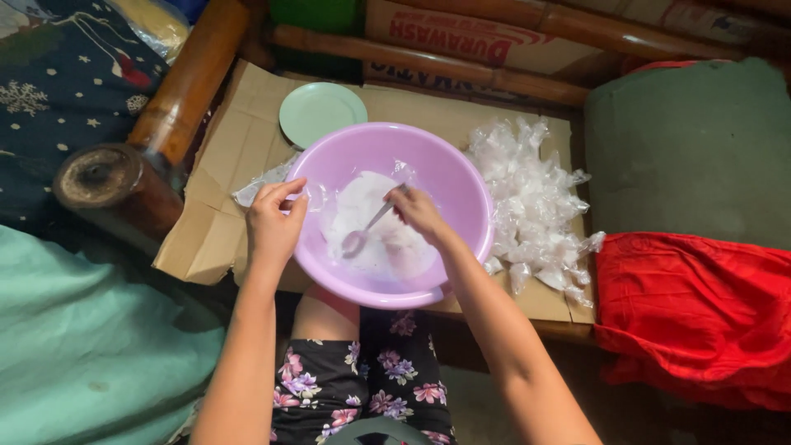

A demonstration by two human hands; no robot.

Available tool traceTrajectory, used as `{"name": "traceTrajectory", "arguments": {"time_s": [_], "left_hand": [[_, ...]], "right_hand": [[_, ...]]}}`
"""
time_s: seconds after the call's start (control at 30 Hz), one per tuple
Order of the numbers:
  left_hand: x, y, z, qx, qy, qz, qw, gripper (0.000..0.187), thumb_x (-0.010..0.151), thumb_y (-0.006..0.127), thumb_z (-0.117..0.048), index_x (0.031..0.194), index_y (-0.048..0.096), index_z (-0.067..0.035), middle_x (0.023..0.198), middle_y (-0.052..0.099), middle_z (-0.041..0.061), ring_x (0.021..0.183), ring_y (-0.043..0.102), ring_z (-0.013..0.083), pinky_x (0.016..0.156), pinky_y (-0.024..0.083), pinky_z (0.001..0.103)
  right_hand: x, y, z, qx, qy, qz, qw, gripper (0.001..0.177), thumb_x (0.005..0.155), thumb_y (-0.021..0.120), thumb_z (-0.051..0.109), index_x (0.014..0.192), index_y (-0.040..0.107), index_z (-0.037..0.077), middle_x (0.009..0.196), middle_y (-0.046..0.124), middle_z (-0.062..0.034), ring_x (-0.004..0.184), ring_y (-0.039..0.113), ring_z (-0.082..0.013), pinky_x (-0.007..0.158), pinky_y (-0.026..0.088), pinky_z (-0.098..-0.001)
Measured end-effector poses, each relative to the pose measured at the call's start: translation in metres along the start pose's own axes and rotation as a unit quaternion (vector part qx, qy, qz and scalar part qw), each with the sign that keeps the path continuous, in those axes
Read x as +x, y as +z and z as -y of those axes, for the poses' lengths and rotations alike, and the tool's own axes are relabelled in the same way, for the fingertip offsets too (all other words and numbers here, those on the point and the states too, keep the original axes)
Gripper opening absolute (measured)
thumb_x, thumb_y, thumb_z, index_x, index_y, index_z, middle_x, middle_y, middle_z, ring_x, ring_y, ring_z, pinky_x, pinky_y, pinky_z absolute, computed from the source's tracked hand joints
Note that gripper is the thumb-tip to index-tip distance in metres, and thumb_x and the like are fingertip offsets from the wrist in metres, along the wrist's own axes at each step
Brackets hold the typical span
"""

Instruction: Filling small plastic bags with white powder using a spoon from a bowl

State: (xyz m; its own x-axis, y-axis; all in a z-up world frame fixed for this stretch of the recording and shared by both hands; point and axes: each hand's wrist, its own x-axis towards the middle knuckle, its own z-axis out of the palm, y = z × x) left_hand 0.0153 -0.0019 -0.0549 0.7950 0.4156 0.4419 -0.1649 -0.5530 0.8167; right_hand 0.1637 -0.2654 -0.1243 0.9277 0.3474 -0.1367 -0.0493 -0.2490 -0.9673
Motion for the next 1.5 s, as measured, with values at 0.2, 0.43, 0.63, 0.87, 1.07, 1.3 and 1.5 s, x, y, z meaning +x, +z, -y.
{"name": "traceTrajectory", "arguments": {"time_s": [0.2,0.43,0.63,0.87,1.07,1.3,1.5], "left_hand": [[0.005,-0.012,0.007,0.005,0.008,-0.041,0.999,0.034,0.086,0.078,-0.003,0.118,0.081,-0.014,0.101,0.072,0.009,0.084,0.071,0.0223,0.071,0.058,0.028],[0.008,0.000,-0.019,-0.032,0.025,-0.030,0.999,0.034,0.086,0.075,0.000,0.119,0.080,-0.011,0.101,0.071,0.011,0.087,0.071,0.0226,0.075,0.059,0.027],[0.011,0.037,-0.017,-0.033,0.065,0.015,0.997,0.035,0.085,0.074,0.003,0.118,0.079,-0.008,0.101,0.070,0.013,0.093,0.070,0.0263,0.074,0.060,0.027],[-0.013,0.150,-0.029,-0.052,0.081,0.109,0.989,0.033,0.085,0.067,0.002,0.114,0.079,-0.008,0.098,0.069,0.011,0.092,0.070,0.0270,0.074,0.061,0.030],[-0.036,0.181,-0.045,-0.048,0.047,0.112,0.991,0.031,0.088,0.064,-0.002,0.116,0.078,-0.006,0.100,0.068,0.011,0.089,0.070,0.0244,0.076,0.060,0.031],[-0.037,0.173,0.022,-0.032,0.017,0.087,0.996,0.031,0.086,0.066,-0.004,0.114,0.079,-0.007,0.098,0.068,0.011,0.087,0.070,0.0261,0.074,0.060,0.033],[-0.019,0.133,0.046,-0.013,-0.030,0.040,0.999,0.023,0.088,0.075,-0.015,0.109,0.080,-0.006,0.096,0.069,0.016,0.087,0.070,0.0340,0.075,0.061,0.035]], "right_hand": [[-0.015,-0.059,0.028,-0.186,-0.157,-0.155,0.958,0.034,0.108,0.053,0.030,0.100,0.071,0.003,0.074,0.071,-0.0186,0.071,0.072,-0.0343,0.066,0.055,-0.0457],[0.009,-0.042,-0.045,0.147,0.084,-0.072,0.983,0.027,0.104,0.055,0.028,0.108,0.071,0.007,0.072,0.063,-0.0020,0.059,0.063,-0.0086,0.053,0.055,-0.0174],[-0.048,-0.110,0.031,0.227,0.059,-0.091,0.968,0.028,0.107,0.055,0.030,0.113,0.069,0.006,0.075,0.060,0.0013,0.062,0.062,-0.0039,0.056,0.054,-0.0124],[-0.084,-0.175,0.063,0.168,-0.038,-0.196,0.966,0.027,0.105,0.060,0.032,0.111,0.072,0.008,0.070,0.063,-0.0022,0.057,0.064,-0.0067,0.054,0.057,-0.0166],[-0.100,-0.132,0.090,0.015,-0.059,-0.233,0.971,0.023,0.101,0.064,0.031,0.101,0.072,0.011,0.066,0.063,-0.0046,0.055,0.064,-0.0100,0.052,0.058,-0.0221],[-0.112,-0.001,0.124,-0.509,-0.373,-0.203,0.748,0.019,0.088,0.072,0.024,0.103,0.061,0.021,0.083,0.068,-0.0016,0.081,0.073,-0.0199,0.070,0.059,-0.0314],[-0.130,0.025,0.173,-0.594,-0.469,-0.228,0.613,0.012,0.093,0.063,0.028,0.099,0.056,0.021,0.082,0.058,0.0027,0.077,0.067,-0.0171,0.065,0.054,-0.0266]]}}
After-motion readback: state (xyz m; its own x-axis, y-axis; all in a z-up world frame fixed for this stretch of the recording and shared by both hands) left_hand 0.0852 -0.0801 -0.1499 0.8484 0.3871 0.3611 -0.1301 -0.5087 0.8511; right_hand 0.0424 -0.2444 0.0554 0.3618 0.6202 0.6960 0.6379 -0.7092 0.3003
